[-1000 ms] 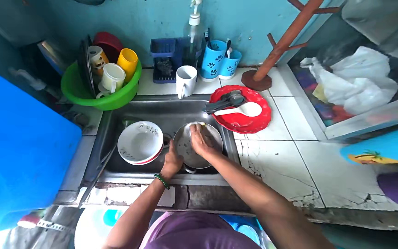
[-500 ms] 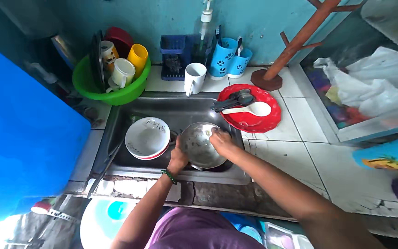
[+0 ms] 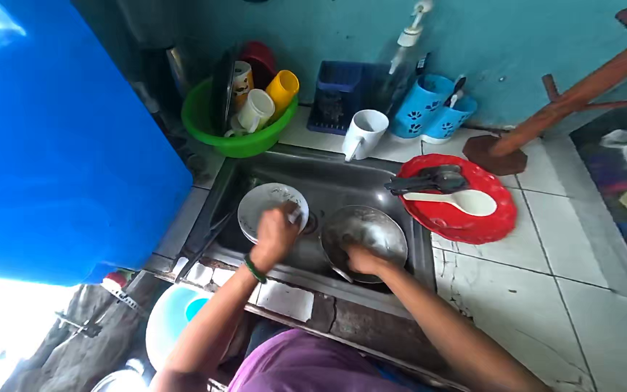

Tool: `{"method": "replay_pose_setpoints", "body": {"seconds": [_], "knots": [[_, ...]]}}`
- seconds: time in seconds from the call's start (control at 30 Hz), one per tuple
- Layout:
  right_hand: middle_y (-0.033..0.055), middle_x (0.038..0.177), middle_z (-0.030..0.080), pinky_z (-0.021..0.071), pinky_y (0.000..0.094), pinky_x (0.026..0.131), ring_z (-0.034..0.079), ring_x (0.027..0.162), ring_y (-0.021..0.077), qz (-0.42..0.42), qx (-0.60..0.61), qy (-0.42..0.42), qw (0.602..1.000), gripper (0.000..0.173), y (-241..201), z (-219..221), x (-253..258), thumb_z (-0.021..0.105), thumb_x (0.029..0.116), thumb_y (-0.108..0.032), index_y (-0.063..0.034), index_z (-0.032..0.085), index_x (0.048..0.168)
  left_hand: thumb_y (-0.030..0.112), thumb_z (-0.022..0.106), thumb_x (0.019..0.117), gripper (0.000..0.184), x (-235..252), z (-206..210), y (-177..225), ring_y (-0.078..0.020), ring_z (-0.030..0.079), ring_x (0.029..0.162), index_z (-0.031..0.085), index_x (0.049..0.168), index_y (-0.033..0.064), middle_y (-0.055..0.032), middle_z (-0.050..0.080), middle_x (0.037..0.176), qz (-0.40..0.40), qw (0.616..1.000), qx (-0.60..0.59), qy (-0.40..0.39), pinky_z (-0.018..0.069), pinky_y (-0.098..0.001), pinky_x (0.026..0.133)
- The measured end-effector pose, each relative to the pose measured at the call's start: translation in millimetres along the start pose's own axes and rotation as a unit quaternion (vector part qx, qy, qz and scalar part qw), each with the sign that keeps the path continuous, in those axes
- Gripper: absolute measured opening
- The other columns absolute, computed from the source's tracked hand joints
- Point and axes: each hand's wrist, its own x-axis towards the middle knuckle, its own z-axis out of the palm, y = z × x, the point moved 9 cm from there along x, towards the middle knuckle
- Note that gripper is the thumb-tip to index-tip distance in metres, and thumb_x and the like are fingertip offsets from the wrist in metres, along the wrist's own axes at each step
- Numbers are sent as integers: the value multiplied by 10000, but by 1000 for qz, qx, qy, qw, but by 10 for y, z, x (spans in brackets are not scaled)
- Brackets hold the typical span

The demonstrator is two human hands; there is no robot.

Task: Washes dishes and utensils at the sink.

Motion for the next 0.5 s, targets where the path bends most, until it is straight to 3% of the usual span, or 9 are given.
{"method": "replay_pose_setpoints", "body": {"seconds": [0.07,0.13,0.2,0.3,0.4,0.5], "knots": [[338,1511,418,376,631,1119,445,1377,499,-5,24,15,1000,530,-17,-26,-2,698,882,27,59,567,1394,204,551,1052,321,160,-426,-358,-433,675,1056,650,1245,-32,-271,672,1187,-50,997,33,40,532,-610,919],[325,1538,381,438,647,1063,483,1342,507,54,-6,53,997,576,48,-108,18,699,871,9,4,553,1429,201,548,1046,319,300,-634,-782,-480,634,1108,636,1217,-55,-312,642,1192,-126,989,77,30,503,-647,924],[315,1546,371,454,641,1042,495,1328,505,80,-24,54,995,597,72,-118,55,694,877,2,-11,531,1451,155,587,1014,291,501,-618,-1182,-484,611,1155,656,1161,-87,-321,636,1204,-174,973,151,-25,480,-654,960],[290,1533,400,454,619,1051,504,1328,476,56,-13,36,998,586,53,-72,99,690,878,1,-17,540,1444,146,579,1014,287,734,-464,-1577,-471,610,1171,675,1114,-105,-318,644,1202,-169,952,231,-108,465,-642,991],[274,1546,394,462,618,1044,517,1318,465,52,18,41,998,583,94,-76,121,681,872,7,-35,558,1440,183,476,1082,372,790,-350,-1733,-453,593,1202,631,1196,-135,-332,619,1252,-193,949,190,-160,435,-609,1034],[260,1545,399,469,604,1039,526,1313,447,59,31,44,997,577,112,-89,122,668,873,3,-52,568,1439,203,459,1088,370,784,-325,-1831,-367,602,1050,596,1236,-108,-290,615,1185,-234,954,98,-161,469,-533,938]]}}
